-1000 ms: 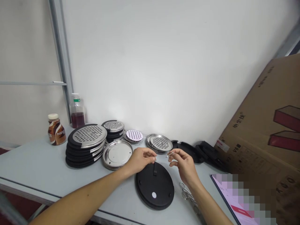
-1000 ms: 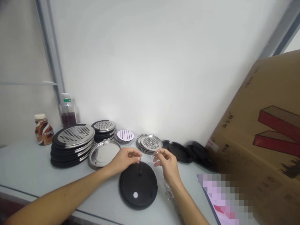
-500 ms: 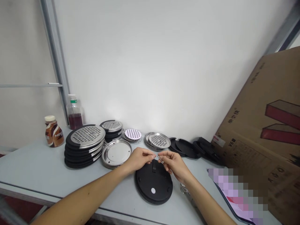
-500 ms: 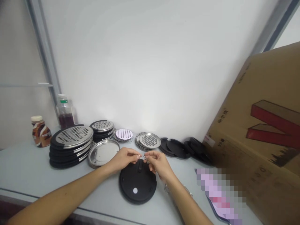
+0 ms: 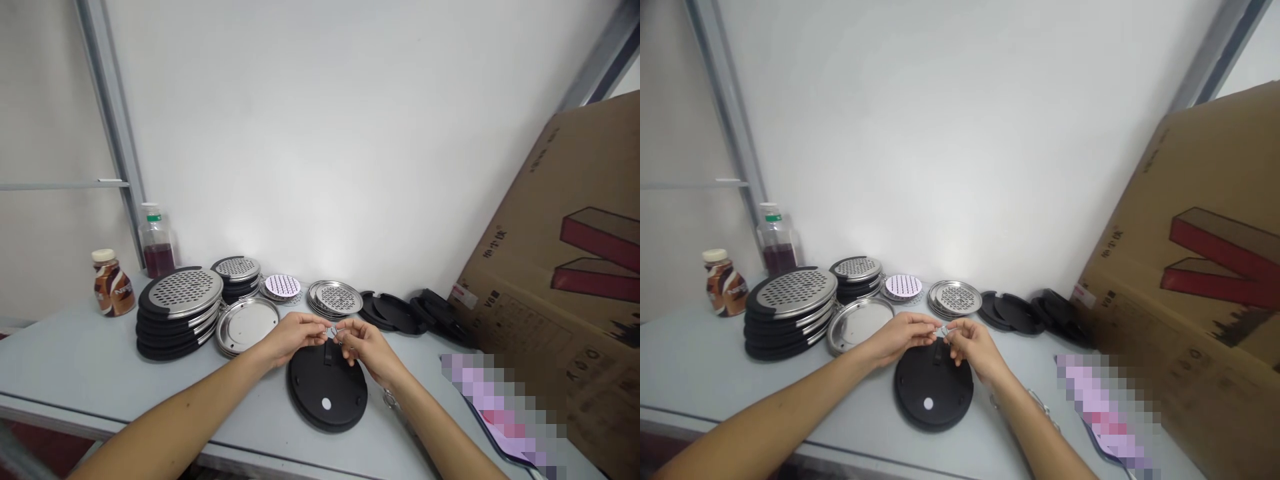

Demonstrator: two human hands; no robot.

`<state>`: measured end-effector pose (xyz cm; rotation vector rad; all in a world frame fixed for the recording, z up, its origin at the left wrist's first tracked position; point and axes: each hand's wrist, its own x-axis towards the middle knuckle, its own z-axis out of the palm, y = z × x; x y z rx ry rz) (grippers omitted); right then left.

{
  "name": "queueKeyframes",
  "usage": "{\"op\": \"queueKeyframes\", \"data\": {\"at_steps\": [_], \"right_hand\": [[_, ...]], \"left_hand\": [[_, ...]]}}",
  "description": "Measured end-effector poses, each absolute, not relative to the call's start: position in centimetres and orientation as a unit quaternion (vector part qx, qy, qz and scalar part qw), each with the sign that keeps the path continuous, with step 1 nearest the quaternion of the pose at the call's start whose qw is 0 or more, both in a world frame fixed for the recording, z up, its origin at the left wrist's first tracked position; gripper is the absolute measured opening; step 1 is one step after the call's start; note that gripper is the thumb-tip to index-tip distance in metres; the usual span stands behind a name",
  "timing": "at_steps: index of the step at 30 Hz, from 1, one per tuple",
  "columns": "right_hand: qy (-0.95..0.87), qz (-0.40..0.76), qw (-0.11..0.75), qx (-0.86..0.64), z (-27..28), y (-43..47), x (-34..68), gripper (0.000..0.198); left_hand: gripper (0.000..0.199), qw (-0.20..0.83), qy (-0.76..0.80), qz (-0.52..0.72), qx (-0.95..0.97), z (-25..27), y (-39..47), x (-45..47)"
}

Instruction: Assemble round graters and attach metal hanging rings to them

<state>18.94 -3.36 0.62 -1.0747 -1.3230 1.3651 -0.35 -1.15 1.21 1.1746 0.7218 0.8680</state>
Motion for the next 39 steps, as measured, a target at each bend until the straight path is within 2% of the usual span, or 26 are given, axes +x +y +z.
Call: {"op": "queueKeyframes", "data": {"at_steps": [6,20,31,39], "right_hand": [[-0.522,0.594,0.456,-0.408,1.1,-3.8,18.7,0.029],[-0.462,0.670,0.459,-0.357,1.6,-3.9,19.0,0.026],[-0.433,0.724,0.421,-0.335,1.7,-3.9,19.3,0.026],[-0.478,0.701,0.405,-0.341,1.6,-4.2,19.2,0.020]], "left_hand": [[0.035,0.617,0.303,0.427,0.587,1.5,-1.6,0.0],[0.026,0.438,0.334,0.422,0.720,2.0,-2.5,0.1],[0.024,0.435,0.336,0.427,0.718,2.2,-2.6,0.2],[0.026,0.426,0.321,0.397,0.747,2.2,-2.8,0.3]]}}
